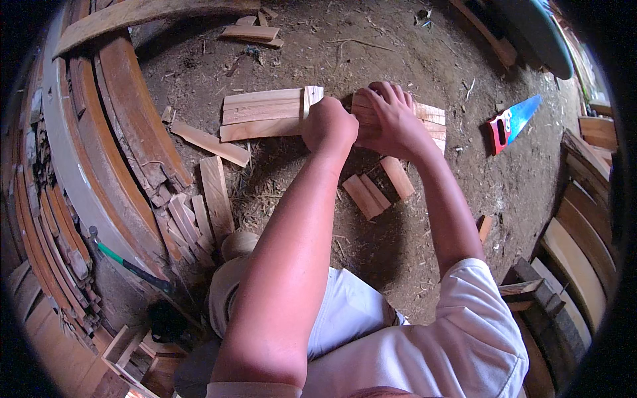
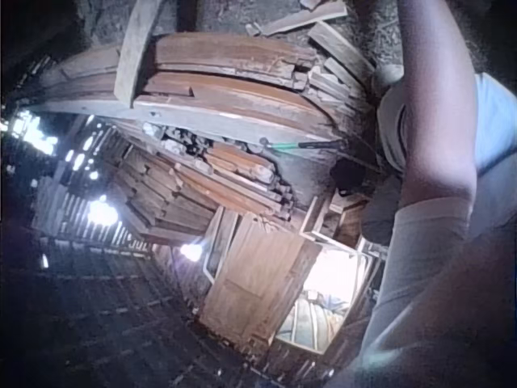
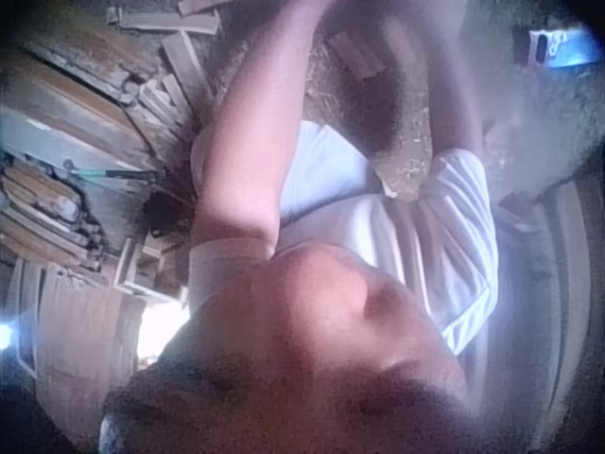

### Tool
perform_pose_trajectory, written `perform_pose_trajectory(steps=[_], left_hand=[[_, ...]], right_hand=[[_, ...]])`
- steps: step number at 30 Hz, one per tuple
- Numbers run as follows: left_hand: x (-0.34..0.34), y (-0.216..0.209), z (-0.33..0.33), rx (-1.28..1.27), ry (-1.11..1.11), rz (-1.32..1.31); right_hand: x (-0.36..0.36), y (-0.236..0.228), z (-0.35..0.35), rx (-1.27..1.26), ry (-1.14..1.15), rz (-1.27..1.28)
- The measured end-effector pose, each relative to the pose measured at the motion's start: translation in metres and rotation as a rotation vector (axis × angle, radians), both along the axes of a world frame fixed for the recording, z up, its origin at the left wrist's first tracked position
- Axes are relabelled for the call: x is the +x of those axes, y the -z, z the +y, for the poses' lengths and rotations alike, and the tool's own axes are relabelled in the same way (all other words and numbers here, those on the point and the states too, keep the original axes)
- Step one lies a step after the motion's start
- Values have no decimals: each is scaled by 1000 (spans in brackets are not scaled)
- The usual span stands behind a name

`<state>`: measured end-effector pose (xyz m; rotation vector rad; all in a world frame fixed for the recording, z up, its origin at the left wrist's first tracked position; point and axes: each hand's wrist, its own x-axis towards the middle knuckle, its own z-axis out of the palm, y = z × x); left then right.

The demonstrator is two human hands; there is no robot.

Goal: The person sits on the floor and assembles small wooden pieces into a rectangular frame. They use a hammer to drive nails into the wood and a saw to cut a piece to size. The person arranges the pieces and secures them together.

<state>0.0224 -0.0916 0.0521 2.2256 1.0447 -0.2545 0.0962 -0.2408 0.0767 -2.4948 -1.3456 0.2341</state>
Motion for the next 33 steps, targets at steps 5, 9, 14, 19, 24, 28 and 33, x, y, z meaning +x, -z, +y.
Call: perform_pose_trajectory(steps=[5, 9, 14, 19, 24, 28, 33], left_hand=[[1, -5, 7, -112, 29, 66], [1, -7, 6, -118, 43, 50], [-1, 5, 15, -99, 79, 39], [12, -10, 35, -491, 42, 33], [13, -20, 55, -477, 41, -49], [6, -20, 46, -357, 178, -160], [7, -8, 42, -384, 208, -127]], right_hand=[[2, 2, 4, -13, 14, 8], [3, 7, -2, 23, 25, -6], [-6, 0, 4, 72, 35, 34], [-1, 11, -4, 147, 37, -6], [-1, 6, -3, 89, 29, -9], [-2, 5, -5, 93, 26, -11], [0, 8, -5, 107, 1, -15]])
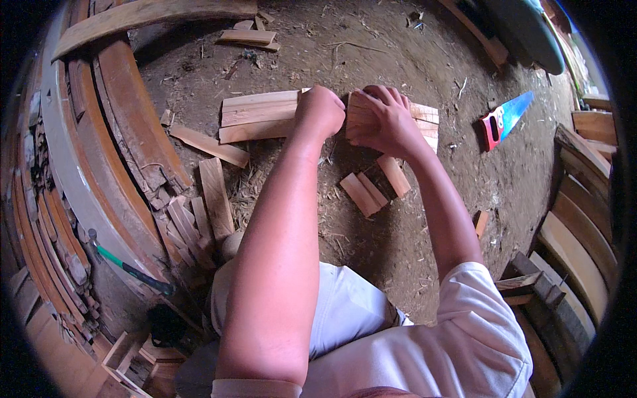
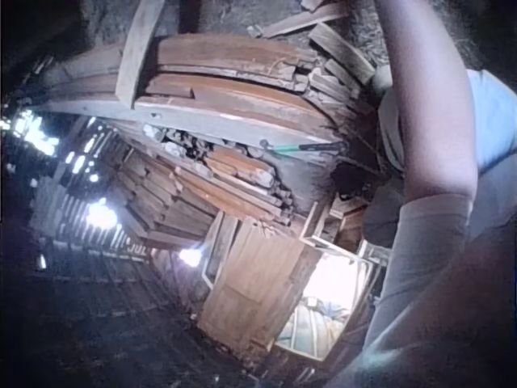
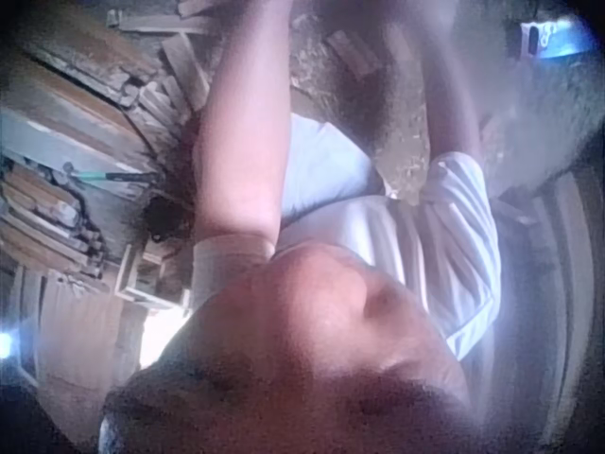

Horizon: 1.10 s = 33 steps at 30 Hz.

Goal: The person sits on the floor and assembles small wooden pieces into a rectangular frame. They use a hammer to drive nails into the wood and a saw to cut a piece to size. The person arranges the pieces and secures them together.

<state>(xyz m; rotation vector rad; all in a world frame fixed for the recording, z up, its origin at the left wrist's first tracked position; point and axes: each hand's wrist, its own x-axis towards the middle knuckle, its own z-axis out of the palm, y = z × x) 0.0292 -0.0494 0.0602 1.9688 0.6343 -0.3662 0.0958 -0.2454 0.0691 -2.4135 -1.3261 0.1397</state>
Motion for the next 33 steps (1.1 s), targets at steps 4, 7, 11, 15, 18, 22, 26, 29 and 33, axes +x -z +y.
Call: perform_pose_trajectory(steps=[4, 7, 11, 15, 18, 22, 26, 29, 33], left_hand=[[-1, 3, -1, -53, -10, -12], [-1, 7, -3, -50, 4, -54], [-1, 2, -16, 115, 73, -121], [-1, 10, -8, 91, 77, -112], [1, 13, 5, -10, 32, -74], [8, -4, 9, -19, -14, -49], [16, -27, 8, 9, -100, -134], [19, -43, 7, 63, -134, -189], [23, -66, 7, 35, -171, -259]], right_hand=[[0, -1, -1, -43, 0, -7], [2, -1, -1, -52, -17, -17], [5, 3, -6, -48, -14, -28], [3, -3, -3, -46, -16, 3], [3, -12, 2, -75, -58, 43], [2, -4, -3, -57, -27, -12], [2, 0, -8, -25, -20, -3], [1, -5, -7, -22, -18, 28], [-1, -8, -8, 19, -37, -6]])
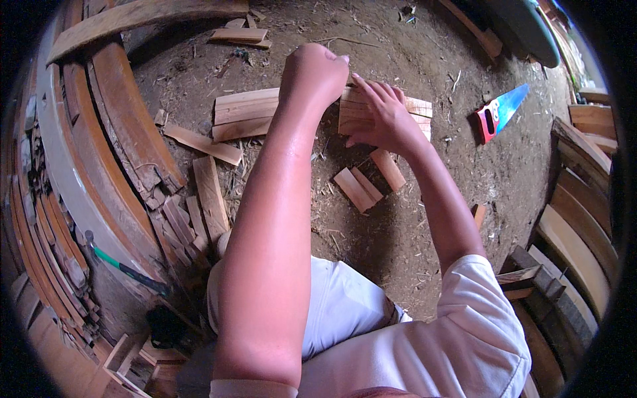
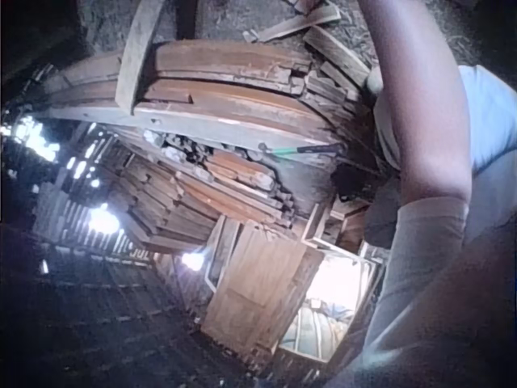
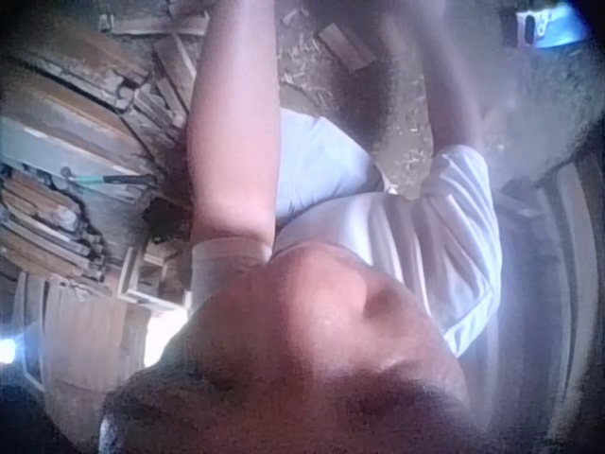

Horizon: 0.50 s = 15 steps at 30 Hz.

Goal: The person sits on the floor and assembles small wooden pieces into a rectangular frame. They use a hammer to drive nails into the wood and a saw to cut a piece to size. The person arranges the pieces and secures them together.

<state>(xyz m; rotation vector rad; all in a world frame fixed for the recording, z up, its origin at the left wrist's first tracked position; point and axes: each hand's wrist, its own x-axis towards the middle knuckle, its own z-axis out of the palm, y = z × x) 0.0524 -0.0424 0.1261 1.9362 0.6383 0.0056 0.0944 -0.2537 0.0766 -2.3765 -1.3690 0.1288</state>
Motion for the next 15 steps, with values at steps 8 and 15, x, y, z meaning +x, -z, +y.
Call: perform_pose_trajectory(steps=[8, 15], left_hand=[[-45, -79, 14, 228, 82, 4], [-59, -82, 21, 250, 46, -10]], right_hand=[[-49, -31, -55, 238, 458, -82], [-139, -9, -99, 75, 518, 41]])
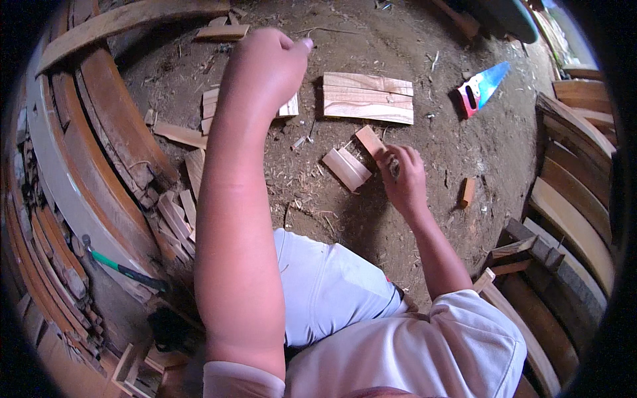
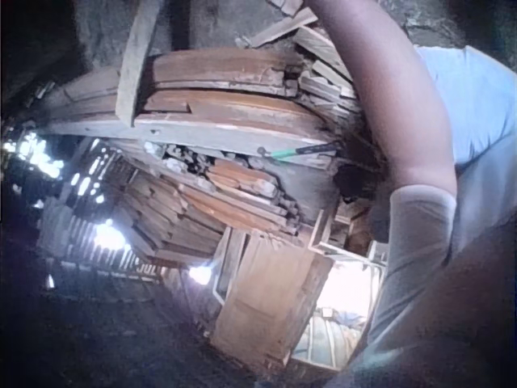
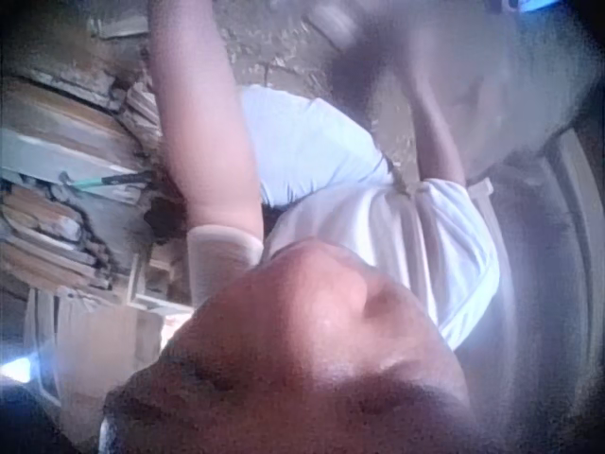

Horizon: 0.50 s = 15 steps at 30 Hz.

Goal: The person sits on the floor and assembles small wooden pieces into a rectangular frame. They use a hammer to drive nails into the wood and a saw to cut a piece to size. The person arranges the pieces and secures them together.

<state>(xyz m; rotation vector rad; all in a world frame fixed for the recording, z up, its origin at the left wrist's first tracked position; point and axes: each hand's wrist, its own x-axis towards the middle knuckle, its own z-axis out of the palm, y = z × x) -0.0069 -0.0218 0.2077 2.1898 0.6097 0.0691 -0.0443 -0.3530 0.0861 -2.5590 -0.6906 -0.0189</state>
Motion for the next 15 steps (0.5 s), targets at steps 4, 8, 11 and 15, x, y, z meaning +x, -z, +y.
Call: perform_pose_trajectory(steps=[4, 8, 11, 15], left_hand=[[0, -4, -6, -85, 166, 141], [0, -2, -5, -90, 127, 140], [-1, -7, 2, -70, 167, 167], [-2, -3, 1, -4, 139, 143]], right_hand=[[-6, -3, 0, -31, 2, -5], [-7, 4, -4, -4, 71, 14], [-6, -1, -5, -16, 75, 18], [-4, 2, -13, -135, 66, 8]])
